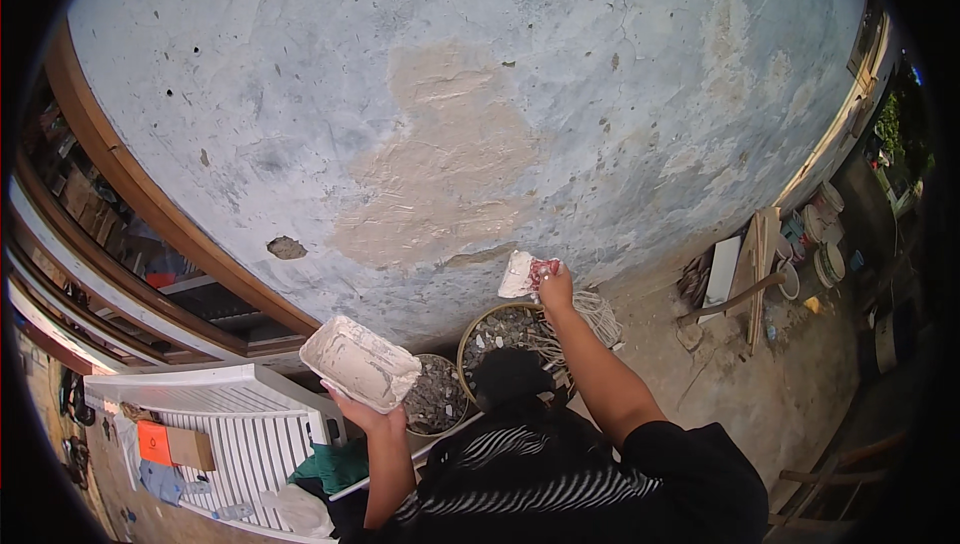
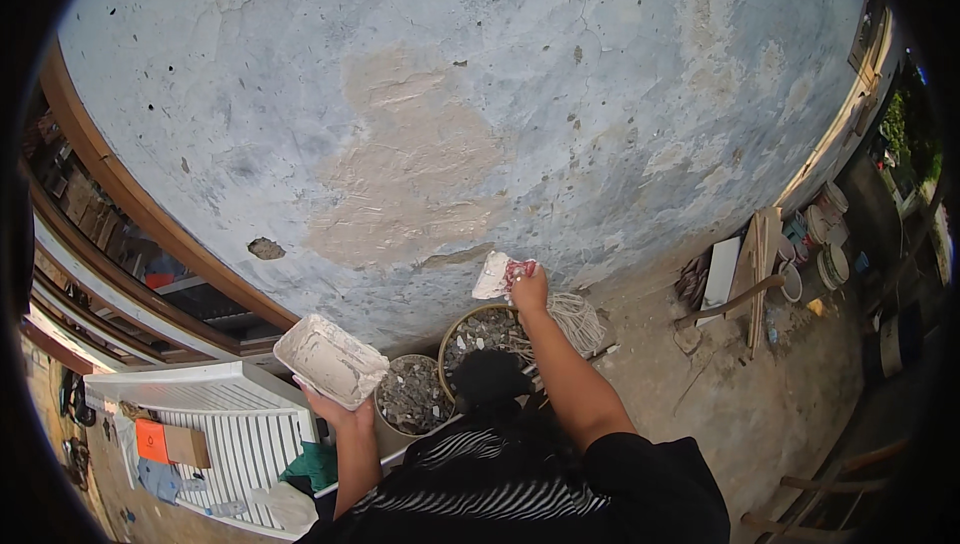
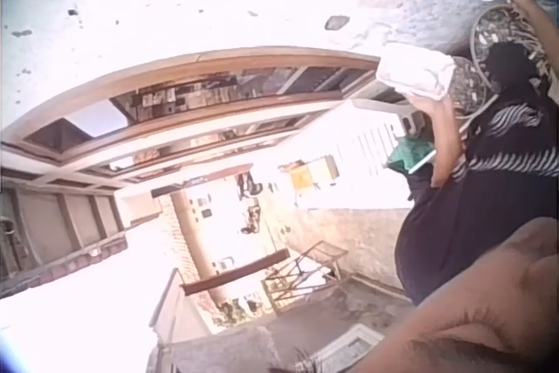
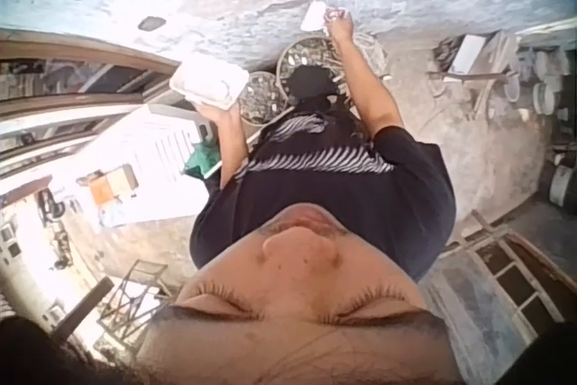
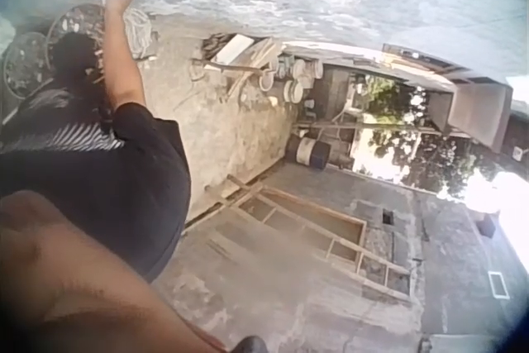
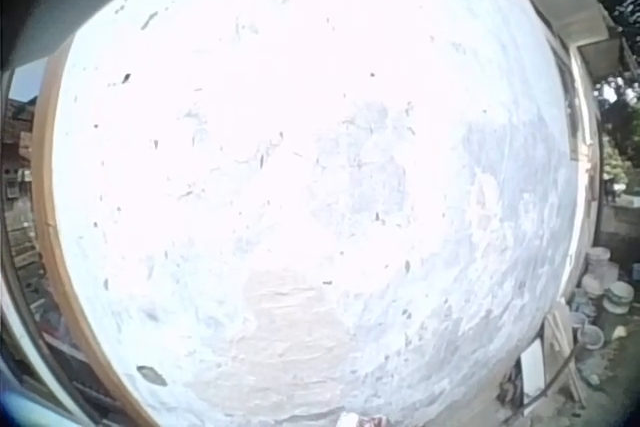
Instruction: Applying wall putty with a spatula to repair damaged spots on an exterior wall.
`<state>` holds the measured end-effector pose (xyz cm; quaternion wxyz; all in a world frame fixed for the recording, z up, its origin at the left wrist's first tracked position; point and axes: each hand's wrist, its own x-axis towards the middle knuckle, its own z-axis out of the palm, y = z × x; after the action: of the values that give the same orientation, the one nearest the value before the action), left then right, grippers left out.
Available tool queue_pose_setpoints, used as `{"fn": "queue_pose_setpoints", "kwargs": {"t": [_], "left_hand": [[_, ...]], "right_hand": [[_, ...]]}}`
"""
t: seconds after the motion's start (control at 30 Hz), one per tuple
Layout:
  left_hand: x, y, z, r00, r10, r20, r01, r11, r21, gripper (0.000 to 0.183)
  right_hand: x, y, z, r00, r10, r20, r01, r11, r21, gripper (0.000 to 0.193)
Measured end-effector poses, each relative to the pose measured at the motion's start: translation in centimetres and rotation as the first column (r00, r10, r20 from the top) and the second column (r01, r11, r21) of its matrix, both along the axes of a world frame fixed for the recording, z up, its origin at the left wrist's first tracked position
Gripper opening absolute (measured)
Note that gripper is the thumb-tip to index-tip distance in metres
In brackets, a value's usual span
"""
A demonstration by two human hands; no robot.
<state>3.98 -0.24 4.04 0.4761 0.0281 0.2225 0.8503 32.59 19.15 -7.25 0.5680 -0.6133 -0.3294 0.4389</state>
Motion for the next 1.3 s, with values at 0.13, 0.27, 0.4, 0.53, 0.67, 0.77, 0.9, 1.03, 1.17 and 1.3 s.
{"fn": "queue_pose_setpoints", "kwargs": {"t": [0.13,0.27,0.4,0.53,0.67,0.77,0.9,1.03,1.17,1.3], "left_hand": [[0.7,1.0,0.5,0.999,-0.031,-0.009,0.03,0.999,-0.029,0.057],[1.7,1.9,1.8,0.999,-0.044,-0.015,0.044,0.999,-0.025,0.057],[0.7,1.3,1.1,0.999,-0.055,0.001,0.055,0.998,0.009,0.058],[-0.2,0.4,-0.2,0.999,-0.034,-0.017,0.035,0.999,0.017,0.058],[-0.3,0.3,-0.6,1.0,-0.029,0.0,0.029,1.0,-0.002,0.058],[0.1,0.7,0.1,1.0,-0.024,-0.005,0.024,1.0,-0.003,0.058],[0.2,0.4,0.9,0.999,-0.031,0.011,0.03,0.999,0.035,0.058],[0.1,0.4,0.0,0.999,-0.041,-0.008,0.041,0.999,0.024,0.057],[1.0,1.1,0.6,0.998,-0.053,-0.015,0.052,0.998,-0.025,0.057],[1.1,1.1,1.3,0.999,-0.039,0.003,0.039,0.999,-0.008,0.058]], "right_hand": [[-4.7,0.1,-0.3,0.981,0.148,0.124,-0.153,0.988,0.033,0.019],[-6.7,0.8,-0.2,0.981,0.122,0.15,-0.126,0.992,0.022,0.022],[-3.8,0.5,-0.4,0.983,-0.043,0.178,0.045,0.999,-0.009,0.022],[-2.6,0.0,0.3,0.972,0.045,0.231,-0.048,0.999,0.008,0.029],[-6.2,-0.3,2.5,0.911,0.17,0.376,-0.194,0.981,0.027,0.029],[-6.3,0.2,2.6,0.941,0.011,0.339,0.019,0.996,-0.085,0.025],[-2.6,-0.6,0.4,0.976,-0.203,0.074,0.207,0.976,-0.06,0.022],[-3.5,-0.2,0.5,0.993,0.079,0.093,-0.078,0.997,-0.013,0.012],[-4.9,1.1,0.8,0.977,0.076,0.198,-0.07,0.997,-0.036,0.015],[-2.1,0.9,0.0,0.993,-0.042,0.113,0.044,0.999,-0.015,0.027]]}}
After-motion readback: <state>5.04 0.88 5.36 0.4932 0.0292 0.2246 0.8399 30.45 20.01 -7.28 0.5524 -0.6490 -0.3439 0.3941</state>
